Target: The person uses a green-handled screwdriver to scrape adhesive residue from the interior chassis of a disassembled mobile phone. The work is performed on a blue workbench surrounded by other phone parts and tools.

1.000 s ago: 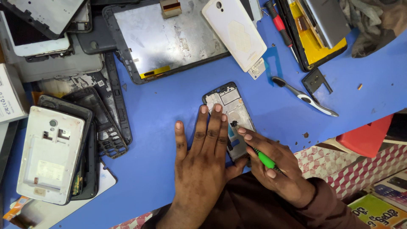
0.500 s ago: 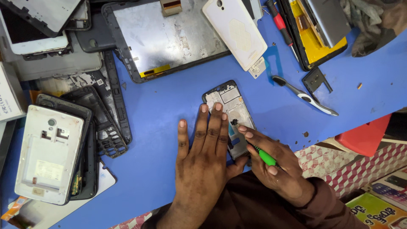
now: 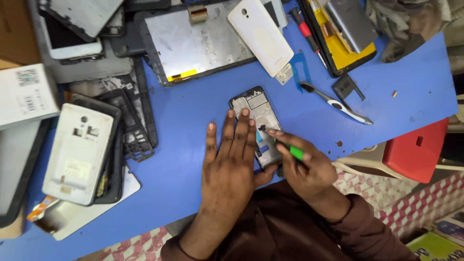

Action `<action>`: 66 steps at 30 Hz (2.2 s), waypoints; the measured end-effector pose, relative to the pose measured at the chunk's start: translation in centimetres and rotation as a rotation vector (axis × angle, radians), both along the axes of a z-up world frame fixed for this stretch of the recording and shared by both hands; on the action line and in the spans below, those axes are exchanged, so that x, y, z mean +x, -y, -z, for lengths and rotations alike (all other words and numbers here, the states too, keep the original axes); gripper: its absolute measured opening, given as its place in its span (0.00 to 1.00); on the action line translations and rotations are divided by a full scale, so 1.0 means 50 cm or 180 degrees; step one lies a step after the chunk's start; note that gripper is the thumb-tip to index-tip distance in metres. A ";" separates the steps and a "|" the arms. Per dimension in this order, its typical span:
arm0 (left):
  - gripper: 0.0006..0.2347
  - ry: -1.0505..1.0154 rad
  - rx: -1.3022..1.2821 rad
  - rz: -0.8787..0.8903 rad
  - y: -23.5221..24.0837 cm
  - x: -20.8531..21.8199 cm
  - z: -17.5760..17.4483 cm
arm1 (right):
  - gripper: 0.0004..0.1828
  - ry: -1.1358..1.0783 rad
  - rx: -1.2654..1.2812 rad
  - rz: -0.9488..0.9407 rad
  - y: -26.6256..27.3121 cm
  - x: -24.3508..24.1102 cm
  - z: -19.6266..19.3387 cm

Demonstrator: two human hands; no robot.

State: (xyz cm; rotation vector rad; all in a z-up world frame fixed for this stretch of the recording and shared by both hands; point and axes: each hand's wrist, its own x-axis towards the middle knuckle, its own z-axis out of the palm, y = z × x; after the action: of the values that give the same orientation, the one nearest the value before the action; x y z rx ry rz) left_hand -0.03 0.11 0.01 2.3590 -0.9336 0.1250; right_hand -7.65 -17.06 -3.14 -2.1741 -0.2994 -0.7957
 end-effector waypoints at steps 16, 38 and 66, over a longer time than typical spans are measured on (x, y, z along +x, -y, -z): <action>0.39 0.0147 0.0029 -0.0027 -0.001 -0.016 -0.005 | 0.31 -0.0635 0.2437 0.0453 0.030 0.022 -0.036; 0.40 -0.0570 -0.0393 0.0467 -0.035 -0.008 -0.023 | 0.45 -0.0505 0.2685 -0.0081 0.067 -0.008 -0.005; 0.30 0.0395 0.0139 -0.0247 -0.015 -0.044 -0.025 | 0.39 -0.0579 0.2510 0.0094 0.069 -0.009 -0.006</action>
State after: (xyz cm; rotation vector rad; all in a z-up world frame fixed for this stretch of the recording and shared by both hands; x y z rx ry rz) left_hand -2.23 0.85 1.24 2.4516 -0.9110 0.2872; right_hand -8.08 -20.50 -2.81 -1.4862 0.1315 -0.5875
